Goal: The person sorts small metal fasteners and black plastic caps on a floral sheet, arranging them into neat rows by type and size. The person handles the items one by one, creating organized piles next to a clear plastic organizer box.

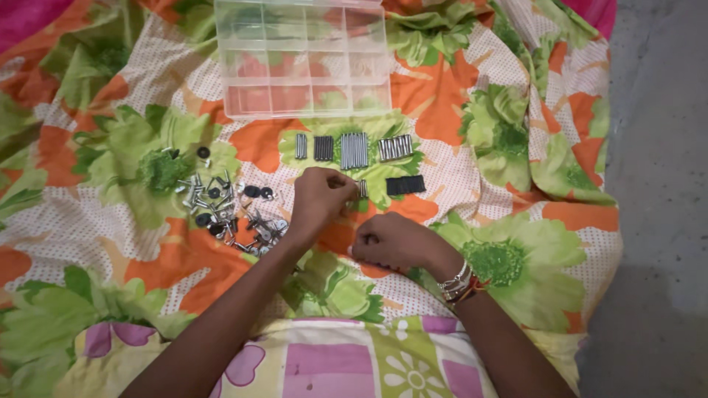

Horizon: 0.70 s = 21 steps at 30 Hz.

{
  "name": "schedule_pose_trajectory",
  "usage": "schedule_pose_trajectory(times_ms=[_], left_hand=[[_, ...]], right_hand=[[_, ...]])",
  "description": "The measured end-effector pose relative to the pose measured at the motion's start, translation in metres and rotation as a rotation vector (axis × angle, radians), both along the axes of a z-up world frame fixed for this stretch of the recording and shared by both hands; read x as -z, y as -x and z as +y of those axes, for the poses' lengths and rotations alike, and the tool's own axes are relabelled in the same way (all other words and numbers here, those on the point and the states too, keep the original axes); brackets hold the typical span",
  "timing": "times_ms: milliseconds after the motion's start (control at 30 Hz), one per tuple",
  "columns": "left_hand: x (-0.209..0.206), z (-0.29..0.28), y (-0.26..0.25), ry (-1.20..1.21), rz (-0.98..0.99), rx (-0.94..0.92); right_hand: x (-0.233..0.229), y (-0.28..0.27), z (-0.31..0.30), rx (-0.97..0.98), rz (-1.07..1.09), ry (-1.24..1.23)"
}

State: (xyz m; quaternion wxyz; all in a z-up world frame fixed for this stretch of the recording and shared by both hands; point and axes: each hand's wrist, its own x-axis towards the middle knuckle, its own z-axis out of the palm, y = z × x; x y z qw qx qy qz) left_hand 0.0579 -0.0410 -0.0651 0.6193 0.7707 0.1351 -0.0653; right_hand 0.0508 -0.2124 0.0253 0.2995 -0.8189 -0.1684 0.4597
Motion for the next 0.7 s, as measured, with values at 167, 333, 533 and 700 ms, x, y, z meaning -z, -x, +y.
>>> schedule_pose_trajectory(times_ms=[167,333,533,700], left_hand=[[-0.0003,0.0008,-0.0007,-0.035,0.011,0.014],[0.0002,0.0008,0.0008,-0.058,-0.028,0.033],[-0.0005,-0.0024,0.0008,-0.064,-0.035,0.017],[-0.0050,-0.0034,0.0007,-0.044,0.008,0.010]], right_hand=[[0.0003,-0.0028,0.0036,-0.008,0.008,0.030],[-0.0025,-0.0041,0.0047,0.012,0.039,0.035],[-0.0009,-0.0041,0.0063,0.013,0.037,0.038],[0.0030,-0.0048,0.0047,-0.006,0.005,0.036]])
